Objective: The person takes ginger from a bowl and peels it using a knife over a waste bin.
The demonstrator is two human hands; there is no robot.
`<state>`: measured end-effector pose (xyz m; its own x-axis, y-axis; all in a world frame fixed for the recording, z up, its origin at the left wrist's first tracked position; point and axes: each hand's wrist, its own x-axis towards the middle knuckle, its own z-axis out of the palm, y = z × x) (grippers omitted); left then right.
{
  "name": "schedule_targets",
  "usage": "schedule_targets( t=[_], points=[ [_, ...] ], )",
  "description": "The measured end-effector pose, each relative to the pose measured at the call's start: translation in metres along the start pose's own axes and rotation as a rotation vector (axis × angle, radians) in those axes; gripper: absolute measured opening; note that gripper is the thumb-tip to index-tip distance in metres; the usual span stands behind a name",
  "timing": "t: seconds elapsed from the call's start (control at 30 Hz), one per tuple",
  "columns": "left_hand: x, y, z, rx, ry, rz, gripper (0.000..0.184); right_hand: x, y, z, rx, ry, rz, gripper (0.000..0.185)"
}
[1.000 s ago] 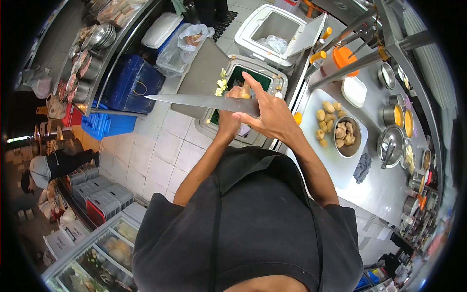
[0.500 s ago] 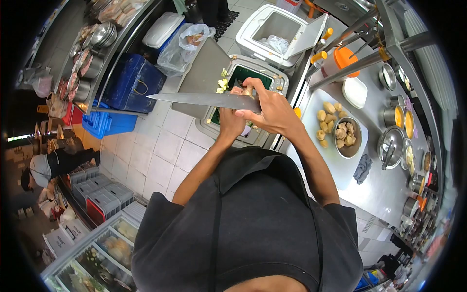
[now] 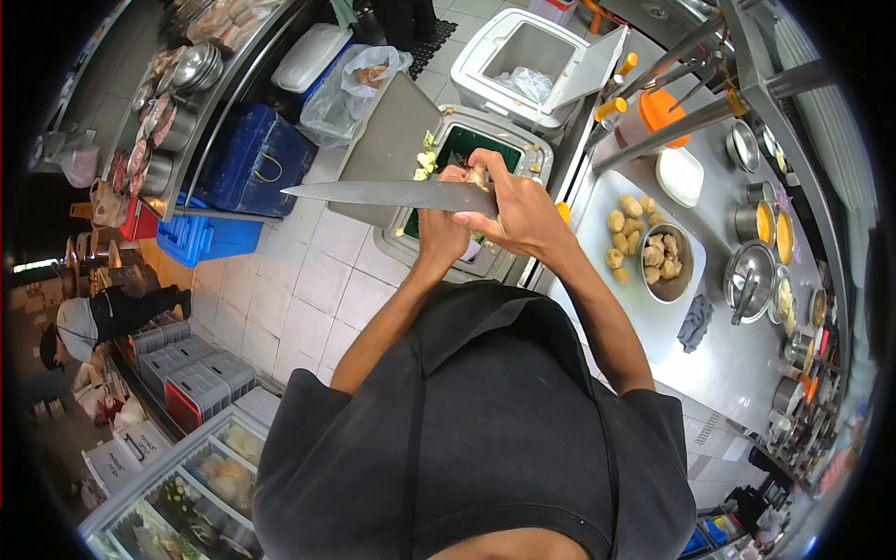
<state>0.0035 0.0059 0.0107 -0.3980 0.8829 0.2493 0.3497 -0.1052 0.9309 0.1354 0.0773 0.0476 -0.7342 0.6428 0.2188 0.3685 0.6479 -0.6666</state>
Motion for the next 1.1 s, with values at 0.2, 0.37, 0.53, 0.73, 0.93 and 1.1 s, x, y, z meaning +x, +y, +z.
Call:
schedule_targets(
  t=[0.2, 0.37, 0.53, 0.73, 0.93, 1.1],
  points=[
    [-0.002, -0.002, 0.001, 0.045, 0.019, 0.115, 0.017, 0.001, 0.0, 0.003, 0.041, 0.086, -0.024, 0.071],
    [-0.01, -0.009, 0.005, 0.098, 0.116, 0.144, 0.017, 0.004, -0.005, 0.007, 0.099, 0.078, 0.06, 0.067],
    [0.003, -0.008, -0.005, -0.024, -0.019, -0.015, 0.021, 0.008, 0.011, 0.012, 0.076, 0.109, -0.039, 0.06],
    [0.004, -0.003, 0.001, 0.077, 0.024, -0.141, 0.029, 0.014, 0.008, 0.024, 0.309, 0.113, 0.149, 0.051],
    [0.006, -0.023, -0.005, 0.112, 0.037, -0.194, 0.034, 0.019, 0.015, 0.039, 0.471, 0.107, 0.217, 0.056],
    [0.008, -0.039, -0.011, -0.071, -0.014, -0.289, 0.038, 0.022, 0.021, 0.056, 0.486, 0.173, 0.188, 0.06]
  ],
)
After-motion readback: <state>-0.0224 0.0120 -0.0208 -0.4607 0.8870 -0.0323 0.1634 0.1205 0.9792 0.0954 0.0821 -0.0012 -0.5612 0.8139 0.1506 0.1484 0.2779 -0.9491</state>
